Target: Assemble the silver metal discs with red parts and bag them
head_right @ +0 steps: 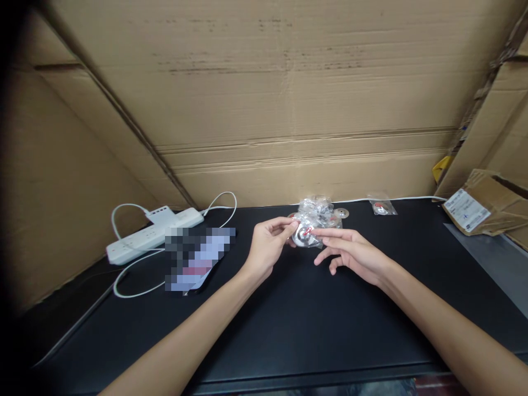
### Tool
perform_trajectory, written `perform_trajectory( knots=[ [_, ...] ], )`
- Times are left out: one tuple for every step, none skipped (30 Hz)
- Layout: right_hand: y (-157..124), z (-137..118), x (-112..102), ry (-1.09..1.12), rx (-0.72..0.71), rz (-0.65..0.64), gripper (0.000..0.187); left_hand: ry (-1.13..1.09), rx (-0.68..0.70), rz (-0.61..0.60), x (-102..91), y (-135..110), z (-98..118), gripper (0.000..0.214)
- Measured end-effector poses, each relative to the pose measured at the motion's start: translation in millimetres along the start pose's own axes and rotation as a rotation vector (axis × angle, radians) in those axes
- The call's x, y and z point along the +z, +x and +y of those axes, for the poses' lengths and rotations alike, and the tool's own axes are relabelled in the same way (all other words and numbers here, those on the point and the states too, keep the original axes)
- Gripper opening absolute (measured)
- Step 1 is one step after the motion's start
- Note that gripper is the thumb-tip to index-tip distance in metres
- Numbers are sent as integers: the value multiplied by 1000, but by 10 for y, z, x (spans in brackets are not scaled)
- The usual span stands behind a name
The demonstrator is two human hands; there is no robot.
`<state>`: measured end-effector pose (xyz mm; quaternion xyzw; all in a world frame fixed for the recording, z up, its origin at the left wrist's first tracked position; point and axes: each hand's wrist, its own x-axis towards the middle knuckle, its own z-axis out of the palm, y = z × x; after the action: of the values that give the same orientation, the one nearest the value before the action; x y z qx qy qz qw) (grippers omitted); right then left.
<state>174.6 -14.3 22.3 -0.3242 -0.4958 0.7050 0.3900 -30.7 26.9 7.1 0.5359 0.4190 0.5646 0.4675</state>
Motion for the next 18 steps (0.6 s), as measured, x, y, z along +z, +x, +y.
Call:
perform_trajectory(
  knots=[
    [2,-4,-3,3,0,13,33,-11,2,4,0,2,0,22],
    [3,-9,-9,6,0,24,32,-25,1,6,0,3,1,24],
    [4,-12,-17,10,-1,33,31,-37,-1,9,0,3,3,25],
    [5,-15,-26,12,-3,42,31,-45,-5,13,0,3,8,26],
    [7,-17,-35,15,-5,50,31,-49,-9,20,-1,3,13,27],
    [8,-18,-44,16,-9,58,31,-51,-14,30,-1,3,19,27],
    [10,-18,-51,16,-14,67,32,-52,-19,43,-1,2,26,28],
    [11,-18,-58,16,-22,78,32,-54,-24,54,-1,2,33,28],
    [13,-16,-63,15,-29,90,31,-59,-29,62,0,2,39,28],
    [15,-14,-66,15,-35,101,31,-69,-35,64,1,2,46,28],
    [17,-10,-69,16,-38,113,31,-81,-42,63,1,3,53,27],
    [21,-5,-72,18,-43,127,31,-92,-48,61,1,4,60,27],
    [25,0,-76,23,-49,143,31,-102,-54,60,0,5,67,26],
    [31,5,-80,30,-59,166,31,-108,-61,61,-2,6,74,26],
    [39,10,-87,41,-72,196,31,-109,-66,64,-5,7,80,27],
    [48,15,-96,54,-89,236,30,-108,-69,67,-8,9,86,27],
    [58,19,-109,68,-108,283,28,-106,-70,70,-12,10,90,27],
    [68,22,-124,81,-128,332,27,-104,-70,72,-15,11,93,27]
  ],
)
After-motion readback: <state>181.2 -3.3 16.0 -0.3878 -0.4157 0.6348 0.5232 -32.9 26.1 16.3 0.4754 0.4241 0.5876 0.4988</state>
